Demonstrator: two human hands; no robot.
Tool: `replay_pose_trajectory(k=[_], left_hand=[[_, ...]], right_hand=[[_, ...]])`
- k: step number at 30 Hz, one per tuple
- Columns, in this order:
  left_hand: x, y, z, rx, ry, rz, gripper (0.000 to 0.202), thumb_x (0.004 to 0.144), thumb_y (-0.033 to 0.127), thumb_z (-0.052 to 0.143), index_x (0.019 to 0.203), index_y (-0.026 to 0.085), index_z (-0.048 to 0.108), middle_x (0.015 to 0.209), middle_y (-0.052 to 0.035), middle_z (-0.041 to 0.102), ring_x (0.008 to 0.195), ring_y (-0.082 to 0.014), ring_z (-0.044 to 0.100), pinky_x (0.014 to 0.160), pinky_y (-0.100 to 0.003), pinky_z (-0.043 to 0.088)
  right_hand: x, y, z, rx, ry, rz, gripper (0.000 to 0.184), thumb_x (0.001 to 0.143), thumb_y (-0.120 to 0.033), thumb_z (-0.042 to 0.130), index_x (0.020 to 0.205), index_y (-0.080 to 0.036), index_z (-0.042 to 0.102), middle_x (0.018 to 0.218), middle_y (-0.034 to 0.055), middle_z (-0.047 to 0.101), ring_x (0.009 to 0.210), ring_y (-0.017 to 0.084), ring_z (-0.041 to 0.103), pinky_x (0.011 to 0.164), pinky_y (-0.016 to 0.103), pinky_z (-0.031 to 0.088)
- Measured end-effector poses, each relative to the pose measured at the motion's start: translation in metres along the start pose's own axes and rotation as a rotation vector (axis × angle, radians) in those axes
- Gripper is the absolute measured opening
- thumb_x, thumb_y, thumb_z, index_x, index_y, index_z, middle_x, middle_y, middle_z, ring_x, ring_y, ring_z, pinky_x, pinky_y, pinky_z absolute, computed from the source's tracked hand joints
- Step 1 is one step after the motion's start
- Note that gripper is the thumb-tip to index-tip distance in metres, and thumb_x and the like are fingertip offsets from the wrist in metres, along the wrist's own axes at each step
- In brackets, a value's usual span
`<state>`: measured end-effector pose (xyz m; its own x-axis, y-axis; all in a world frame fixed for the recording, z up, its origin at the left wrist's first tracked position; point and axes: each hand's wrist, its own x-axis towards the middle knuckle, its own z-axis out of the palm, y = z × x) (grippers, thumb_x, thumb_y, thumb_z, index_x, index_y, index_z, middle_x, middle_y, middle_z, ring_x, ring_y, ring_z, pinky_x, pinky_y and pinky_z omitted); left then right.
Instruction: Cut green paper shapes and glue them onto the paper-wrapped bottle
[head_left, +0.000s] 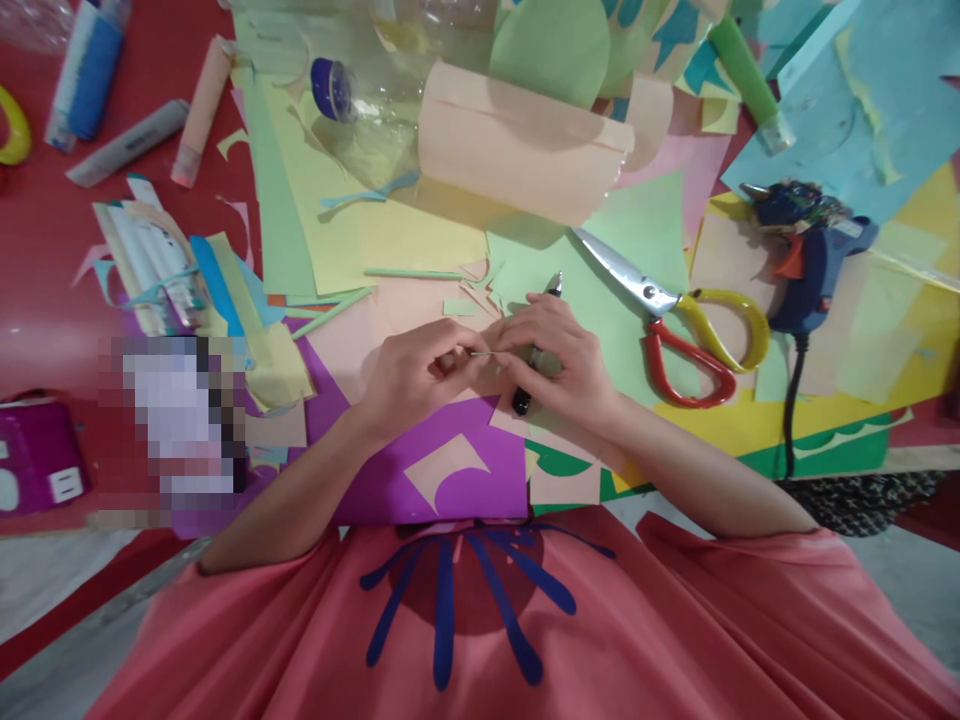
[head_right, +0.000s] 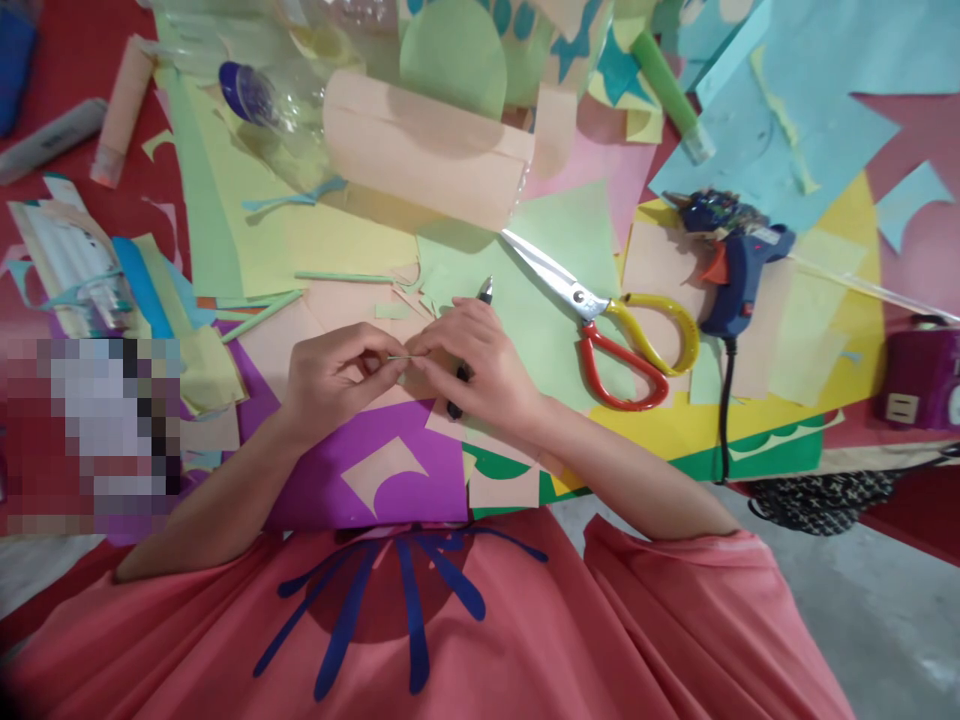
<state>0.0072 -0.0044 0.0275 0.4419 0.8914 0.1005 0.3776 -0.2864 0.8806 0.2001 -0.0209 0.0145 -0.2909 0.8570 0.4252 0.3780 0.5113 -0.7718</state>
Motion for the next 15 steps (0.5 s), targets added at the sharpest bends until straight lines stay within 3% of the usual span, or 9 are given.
replay_pose_trajectory(k=[8,15], left_hand=[[0.0013,0.0013,0.0012,-0.063,0.041,0.013,0.016,0.089,0.029,0.066,0.078,0.018,0.071,0.071,0.0023,0.074,0.052,-0.0047,0.058,0.047,-0.014,0.041],[0.0010,0.0044,0.0018,-0.079,0.039,-0.066,0.021,0.089,0.036,0.066,0.079,0.018,0.071,0.066,0.0019,0.071,0.050,-0.0055,0.055,0.046,-0.016,0.041]], right_hand=[[0.0005,0.0015,0.0004,-0.023,0.022,-0.029,0.009,0.094,-0.019,0.059,0.087,-0.025,0.060,0.082,-0.0012,0.075,0.077,0.017,0.068,0.091,0.041,0.051],[0.0003,0.0022,-0.0002,-0.030,0.017,-0.027,0.010,0.094,-0.018,0.058,0.087,-0.025,0.059,0.081,-0.0019,0.075,0.076,0.017,0.068,0.092,0.041,0.051]])
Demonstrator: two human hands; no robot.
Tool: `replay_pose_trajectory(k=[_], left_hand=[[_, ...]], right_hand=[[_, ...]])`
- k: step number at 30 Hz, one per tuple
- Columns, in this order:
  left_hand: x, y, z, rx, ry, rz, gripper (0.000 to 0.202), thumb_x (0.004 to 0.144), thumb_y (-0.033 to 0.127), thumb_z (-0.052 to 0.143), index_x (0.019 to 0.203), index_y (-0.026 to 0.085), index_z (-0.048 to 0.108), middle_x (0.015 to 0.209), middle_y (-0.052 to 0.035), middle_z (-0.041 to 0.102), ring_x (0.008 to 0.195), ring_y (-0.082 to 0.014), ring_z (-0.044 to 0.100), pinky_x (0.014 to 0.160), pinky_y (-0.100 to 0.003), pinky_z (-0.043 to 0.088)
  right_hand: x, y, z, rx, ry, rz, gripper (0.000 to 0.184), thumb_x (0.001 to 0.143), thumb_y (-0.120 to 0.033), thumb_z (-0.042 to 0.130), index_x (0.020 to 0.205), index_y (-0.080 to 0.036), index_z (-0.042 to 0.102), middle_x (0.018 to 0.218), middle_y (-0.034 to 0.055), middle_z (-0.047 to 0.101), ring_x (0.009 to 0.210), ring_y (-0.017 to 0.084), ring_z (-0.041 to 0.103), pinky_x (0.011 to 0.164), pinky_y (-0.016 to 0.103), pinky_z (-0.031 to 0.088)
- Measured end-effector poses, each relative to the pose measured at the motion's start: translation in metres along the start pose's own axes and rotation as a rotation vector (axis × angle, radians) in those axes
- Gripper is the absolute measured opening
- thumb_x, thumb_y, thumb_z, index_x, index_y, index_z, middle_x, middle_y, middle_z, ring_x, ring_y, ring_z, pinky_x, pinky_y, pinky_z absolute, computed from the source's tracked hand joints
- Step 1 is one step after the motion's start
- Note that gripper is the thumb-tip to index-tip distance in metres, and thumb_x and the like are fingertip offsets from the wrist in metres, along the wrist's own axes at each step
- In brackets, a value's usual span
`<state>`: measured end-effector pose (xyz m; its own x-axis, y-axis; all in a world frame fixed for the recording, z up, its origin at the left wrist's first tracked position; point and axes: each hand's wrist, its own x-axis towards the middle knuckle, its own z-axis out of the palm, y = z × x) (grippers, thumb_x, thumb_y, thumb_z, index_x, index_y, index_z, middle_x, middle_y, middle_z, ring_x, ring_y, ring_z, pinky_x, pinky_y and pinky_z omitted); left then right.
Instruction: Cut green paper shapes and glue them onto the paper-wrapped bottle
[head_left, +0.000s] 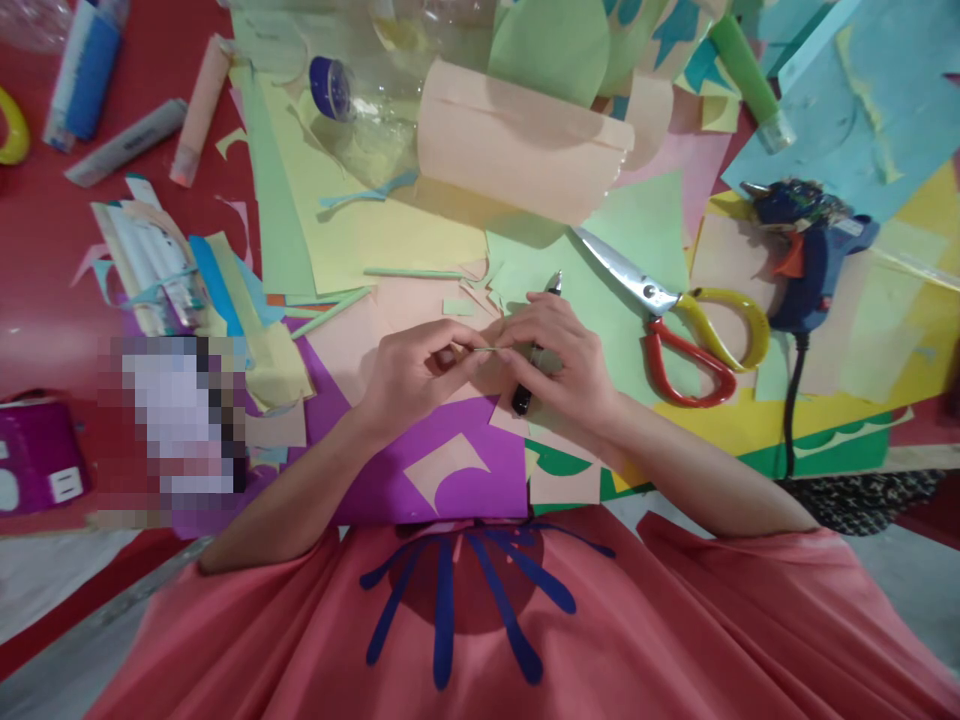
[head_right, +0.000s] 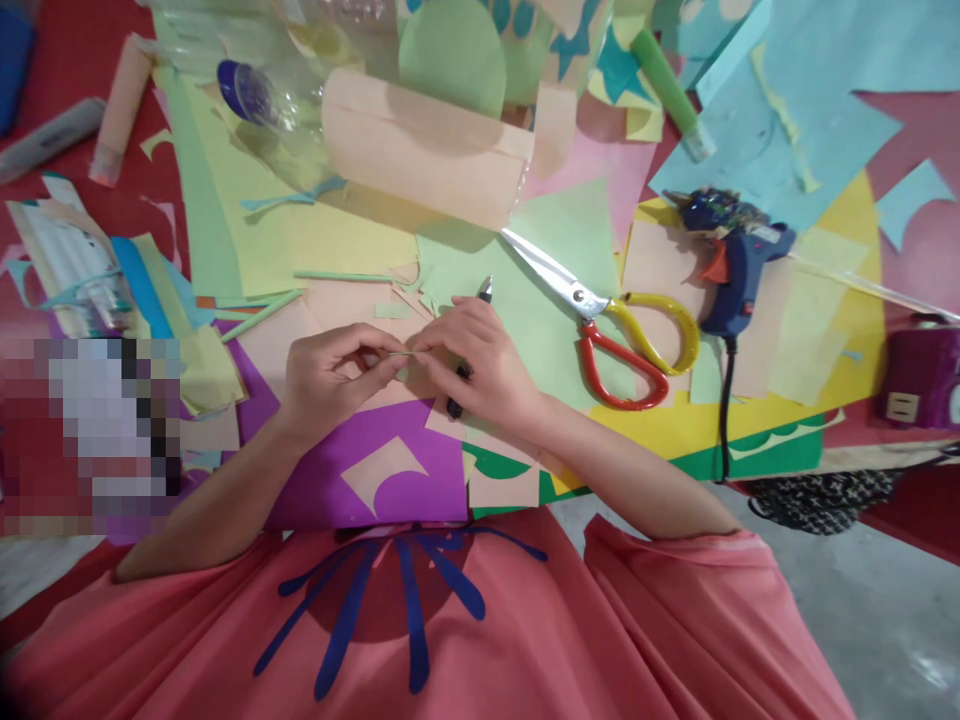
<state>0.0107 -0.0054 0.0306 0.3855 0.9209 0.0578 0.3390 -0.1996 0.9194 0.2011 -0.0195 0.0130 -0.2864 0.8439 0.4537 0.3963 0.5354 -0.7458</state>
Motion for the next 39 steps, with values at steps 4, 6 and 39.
replay_pose_trajectory(k=[4,6,39], left_hand=[[-0.0004,0.0003,0.0004,0.003,0.021,-0.034,0.026,0.088,0.041,0.067,0.076,0.018,0.071,0.059,0.0031,0.066,0.047,-0.0054,0.051,0.045,-0.017,0.039],[-0.0009,-0.0011,0.0008,0.018,0.027,-0.043,0.028,0.088,0.043,0.067,0.077,0.018,0.073,0.056,0.0037,0.063,0.044,-0.0053,0.048,0.044,-0.018,0.037],[-0.0030,-0.0052,-0.0014,0.135,-0.007,0.085,0.033,0.095,0.047,0.059,0.081,0.020,0.071,0.056,0.0042,0.061,0.044,-0.0054,0.044,0.045,-0.018,0.036]], right_hand=[[0.0002,-0.0002,-0.0010,0.000,-0.013,0.012,0.009,0.094,-0.020,0.058,0.088,-0.026,0.060,0.083,-0.0016,0.075,0.078,0.018,0.069,0.092,0.042,0.051],[0.0002,-0.0002,-0.0011,0.003,-0.014,0.021,0.009,0.095,-0.020,0.058,0.088,-0.025,0.061,0.083,-0.0012,0.075,0.078,0.018,0.069,0.093,0.042,0.050],[-0.0023,0.0020,0.0020,0.006,0.020,-0.041,0.008,0.095,-0.018,0.058,0.091,-0.024,0.062,0.082,-0.0010,0.074,0.078,0.017,0.066,0.093,0.041,0.051]])
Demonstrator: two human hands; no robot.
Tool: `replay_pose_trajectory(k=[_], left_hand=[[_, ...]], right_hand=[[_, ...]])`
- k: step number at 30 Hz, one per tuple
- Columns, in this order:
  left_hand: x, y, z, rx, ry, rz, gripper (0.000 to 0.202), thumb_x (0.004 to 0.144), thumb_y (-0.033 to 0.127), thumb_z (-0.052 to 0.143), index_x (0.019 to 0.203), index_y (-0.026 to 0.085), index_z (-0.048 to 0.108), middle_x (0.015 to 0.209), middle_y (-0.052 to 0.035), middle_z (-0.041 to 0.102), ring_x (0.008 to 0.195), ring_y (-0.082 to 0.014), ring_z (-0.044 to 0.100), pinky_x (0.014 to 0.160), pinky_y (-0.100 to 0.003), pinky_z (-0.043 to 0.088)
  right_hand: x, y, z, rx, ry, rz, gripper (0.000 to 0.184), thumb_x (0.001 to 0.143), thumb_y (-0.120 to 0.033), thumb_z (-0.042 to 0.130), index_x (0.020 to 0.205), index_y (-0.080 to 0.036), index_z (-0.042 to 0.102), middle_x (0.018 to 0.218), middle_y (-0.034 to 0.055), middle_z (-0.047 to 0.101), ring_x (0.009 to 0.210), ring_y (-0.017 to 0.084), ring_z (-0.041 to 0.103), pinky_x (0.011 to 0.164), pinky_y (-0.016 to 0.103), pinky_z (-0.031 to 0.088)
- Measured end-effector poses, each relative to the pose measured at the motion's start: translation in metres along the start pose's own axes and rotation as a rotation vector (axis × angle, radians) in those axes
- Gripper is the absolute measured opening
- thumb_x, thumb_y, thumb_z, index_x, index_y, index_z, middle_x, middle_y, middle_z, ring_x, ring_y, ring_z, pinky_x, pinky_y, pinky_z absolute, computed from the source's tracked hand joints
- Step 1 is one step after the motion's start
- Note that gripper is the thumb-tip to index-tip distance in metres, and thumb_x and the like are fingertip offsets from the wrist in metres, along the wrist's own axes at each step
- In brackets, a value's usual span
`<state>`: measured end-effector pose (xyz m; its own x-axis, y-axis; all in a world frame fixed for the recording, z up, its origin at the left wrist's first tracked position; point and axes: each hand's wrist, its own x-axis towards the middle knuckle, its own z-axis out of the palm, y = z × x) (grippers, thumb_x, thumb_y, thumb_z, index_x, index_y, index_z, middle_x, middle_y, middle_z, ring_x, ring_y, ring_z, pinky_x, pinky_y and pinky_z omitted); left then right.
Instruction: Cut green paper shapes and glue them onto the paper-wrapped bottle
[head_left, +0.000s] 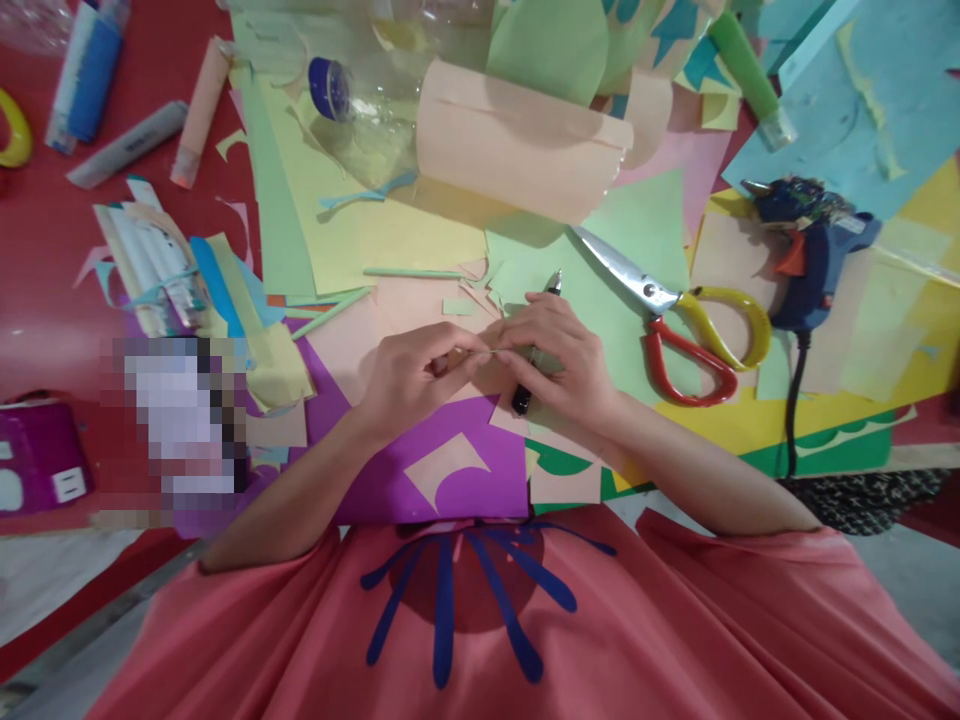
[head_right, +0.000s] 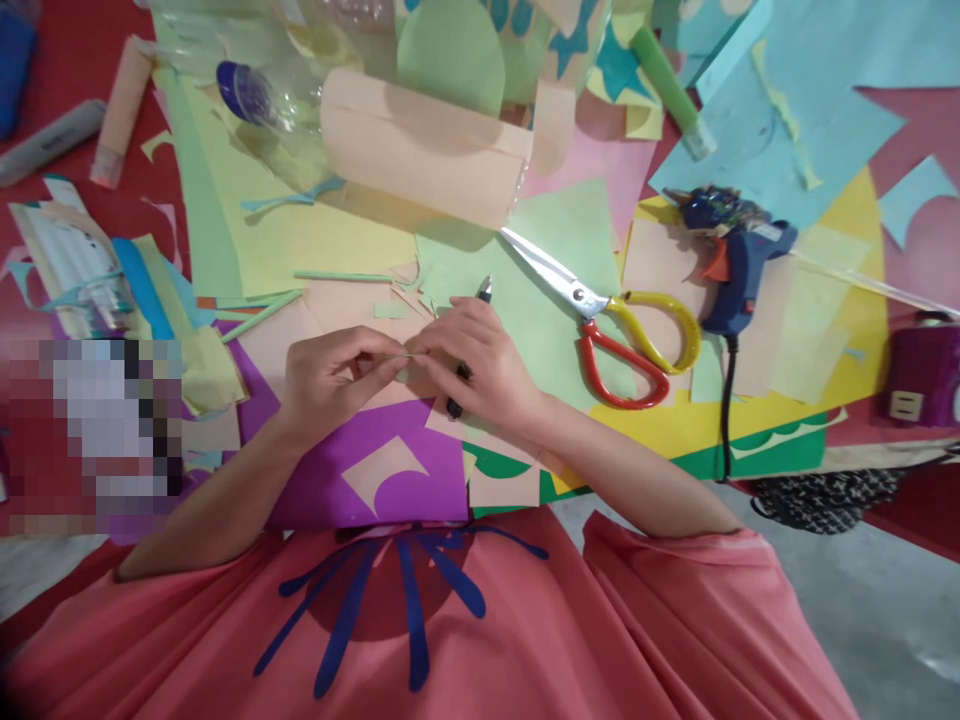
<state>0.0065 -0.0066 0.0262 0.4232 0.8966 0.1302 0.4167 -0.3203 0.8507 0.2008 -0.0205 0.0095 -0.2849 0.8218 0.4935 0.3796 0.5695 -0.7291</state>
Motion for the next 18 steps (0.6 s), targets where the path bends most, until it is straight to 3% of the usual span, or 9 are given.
replay_pose_trajectory(k=[5,12,18], left_hand=[[-0.0011,0.0013,0.0012,-0.028,0.019,0.000,0.030,0.093,0.046,0.063,0.081,0.020,0.072,0.056,0.0040,0.062,0.045,-0.0059,0.046,0.045,-0.018,0.037],[0.0038,0.0008,-0.0002,-0.073,0.053,0.006,0.022,0.091,0.034,0.063,0.077,0.019,0.072,0.062,0.0016,0.069,0.046,-0.0053,0.047,0.042,-0.018,0.035],[0.0053,0.0010,-0.0030,-0.043,0.073,0.021,0.017,0.089,0.028,0.062,0.076,0.019,0.069,0.061,0.0026,0.067,0.047,-0.0050,0.048,0.044,-0.017,0.036]], right_hand=[[0.0010,-0.0006,-0.0021,-0.013,-0.015,-0.017,0.012,0.095,-0.020,0.057,0.094,-0.026,0.067,0.082,-0.0015,0.074,0.080,0.019,0.067,0.097,0.045,0.049],[0.0022,-0.0005,-0.0054,-0.040,-0.053,0.086,0.013,0.096,-0.026,0.055,0.087,-0.026,0.064,0.081,-0.0009,0.073,0.078,0.019,0.065,0.098,0.048,0.048],[0.0023,0.0011,-0.0056,-0.062,-0.056,0.091,0.014,0.097,-0.028,0.053,0.086,-0.026,0.062,0.081,-0.0003,0.073,0.078,0.020,0.066,0.095,0.048,0.049]])
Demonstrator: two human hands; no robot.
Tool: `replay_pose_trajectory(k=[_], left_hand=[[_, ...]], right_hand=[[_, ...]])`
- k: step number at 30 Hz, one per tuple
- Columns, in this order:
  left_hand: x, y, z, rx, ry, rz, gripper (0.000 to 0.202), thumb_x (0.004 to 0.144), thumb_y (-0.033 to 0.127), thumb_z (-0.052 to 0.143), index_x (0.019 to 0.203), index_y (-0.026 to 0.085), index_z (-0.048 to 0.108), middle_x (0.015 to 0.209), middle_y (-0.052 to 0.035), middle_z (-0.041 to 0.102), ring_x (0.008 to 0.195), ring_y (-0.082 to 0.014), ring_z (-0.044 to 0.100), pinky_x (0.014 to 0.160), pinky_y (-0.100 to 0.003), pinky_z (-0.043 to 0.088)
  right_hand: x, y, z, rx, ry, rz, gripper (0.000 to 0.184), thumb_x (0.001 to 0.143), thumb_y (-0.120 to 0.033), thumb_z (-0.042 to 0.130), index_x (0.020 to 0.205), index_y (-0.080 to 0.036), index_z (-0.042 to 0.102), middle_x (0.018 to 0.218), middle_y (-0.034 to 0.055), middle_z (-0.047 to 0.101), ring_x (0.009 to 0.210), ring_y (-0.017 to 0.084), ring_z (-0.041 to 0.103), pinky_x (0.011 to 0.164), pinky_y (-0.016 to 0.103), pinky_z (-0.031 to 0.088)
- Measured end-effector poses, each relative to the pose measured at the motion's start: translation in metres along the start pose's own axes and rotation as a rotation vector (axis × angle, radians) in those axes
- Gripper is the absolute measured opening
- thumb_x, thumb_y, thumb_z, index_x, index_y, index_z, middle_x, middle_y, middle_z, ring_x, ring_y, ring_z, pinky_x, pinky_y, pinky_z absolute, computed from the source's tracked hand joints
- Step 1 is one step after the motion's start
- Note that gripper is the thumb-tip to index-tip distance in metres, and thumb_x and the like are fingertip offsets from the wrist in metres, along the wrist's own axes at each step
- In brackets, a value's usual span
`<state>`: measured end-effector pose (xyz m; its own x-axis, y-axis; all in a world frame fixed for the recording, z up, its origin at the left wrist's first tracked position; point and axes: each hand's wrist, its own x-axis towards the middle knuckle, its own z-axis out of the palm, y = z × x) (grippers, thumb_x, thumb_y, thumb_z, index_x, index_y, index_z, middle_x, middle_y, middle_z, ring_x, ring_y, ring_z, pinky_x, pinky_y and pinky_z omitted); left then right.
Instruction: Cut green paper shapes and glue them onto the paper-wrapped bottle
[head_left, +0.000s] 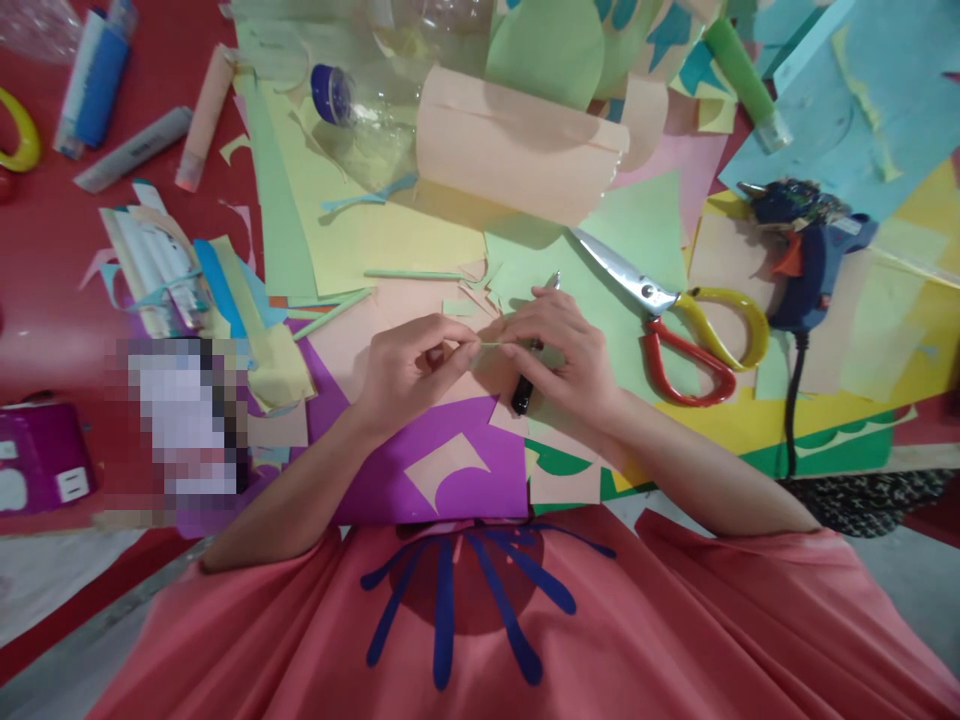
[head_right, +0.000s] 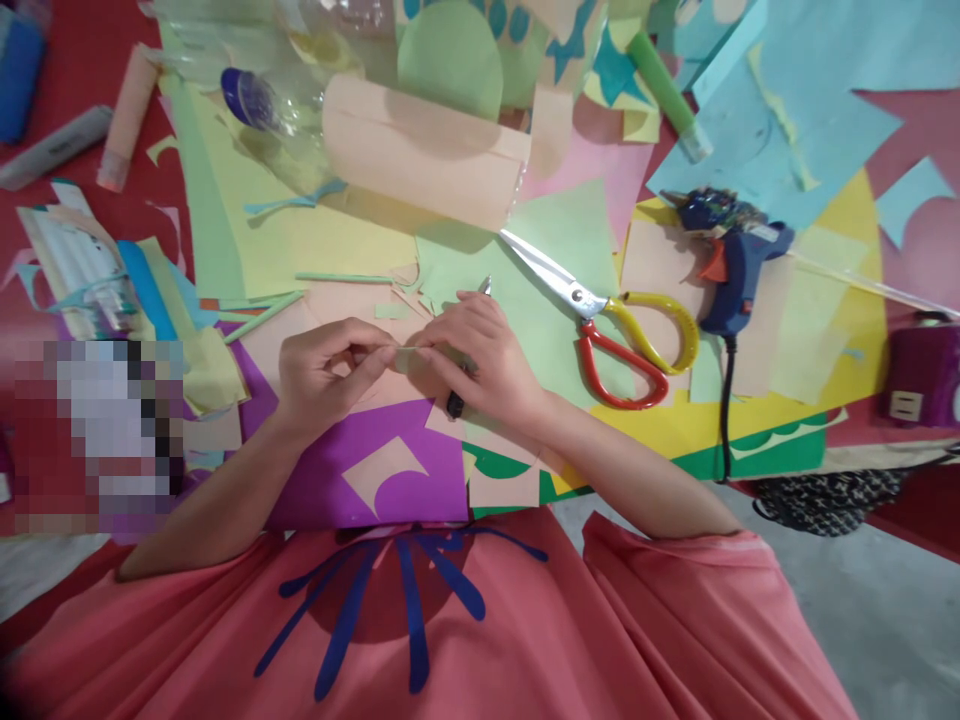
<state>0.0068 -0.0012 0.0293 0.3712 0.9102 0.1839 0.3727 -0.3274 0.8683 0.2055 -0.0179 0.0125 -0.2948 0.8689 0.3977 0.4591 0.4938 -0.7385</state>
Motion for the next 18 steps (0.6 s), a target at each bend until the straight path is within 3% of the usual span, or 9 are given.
replay_pose_trajectory(k=[4,7,12,15,18], left_hand=[[0.000,0.001,0.001,-0.002,0.012,0.058,0.015,0.089,0.023,0.062,0.076,0.018,0.067,0.063,0.0025,0.067,0.047,-0.0043,0.048,0.043,-0.016,0.035],[0.000,0.001,0.001,-0.020,0.018,0.060,0.016,0.089,0.023,0.062,0.075,0.019,0.065,0.061,0.0027,0.065,0.045,-0.0044,0.046,0.042,-0.017,0.034],[0.002,-0.002,-0.003,-0.120,0.163,-0.109,0.029,0.095,0.040,0.057,0.073,0.021,0.057,0.061,0.0035,0.061,0.041,-0.0044,0.041,0.040,-0.020,0.034],[0.004,-0.005,-0.008,-0.128,0.261,-0.195,0.044,0.097,0.051,0.052,0.064,0.023,0.047,0.051,0.0046,0.050,0.039,-0.0061,0.037,0.038,-0.022,0.032],[0.004,-0.008,-0.009,-0.098,0.316,-0.198,0.057,0.097,0.052,0.051,0.051,0.022,0.037,0.040,0.0047,0.036,0.036,-0.0071,0.036,0.038,-0.024,0.032]], right_hand=[[0.000,0.000,0.001,0.045,0.050,-0.034,0.011,0.096,-0.023,0.056,0.086,-0.026,0.061,0.081,-0.0015,0.072,0.077,0.018,0.065,0.092,0.044,0.051],[0.001,0.000,0.000,0.026,0.017,0.009,0.012,0.095,-0.025,0.055,0.086,-0.026,0.062,0.081,-0.0002,0.072,0.077,0.019,0.065,0.095,0.048,0.050],[0.002,0.003,-0.005,0.060,0.067,0.064,0.012,0.094,-0.023,0.055,0.084,-0.026,0.059,0.079,-0.0003,0.069,0.076,0.019,0.064,0.097,0.049,0.050],[0.002,0.005,-0.006,0.104,0.113,0.106,0.011,0.095,-0.023,0.054,0.085,-0.026,0.057,0.077,-0.0014,0.065,0.076,0.017,0.062,0.099,0.048,0.050],[0.002,0.006,-0.005,0.108,0.116,0.141,0.012,0.097,-0.026,0.052,0.085,-0.026,0.056,0.076,-0.0015,0.064,0.075,0.017,0.061,0.100,0.048,0.049]])
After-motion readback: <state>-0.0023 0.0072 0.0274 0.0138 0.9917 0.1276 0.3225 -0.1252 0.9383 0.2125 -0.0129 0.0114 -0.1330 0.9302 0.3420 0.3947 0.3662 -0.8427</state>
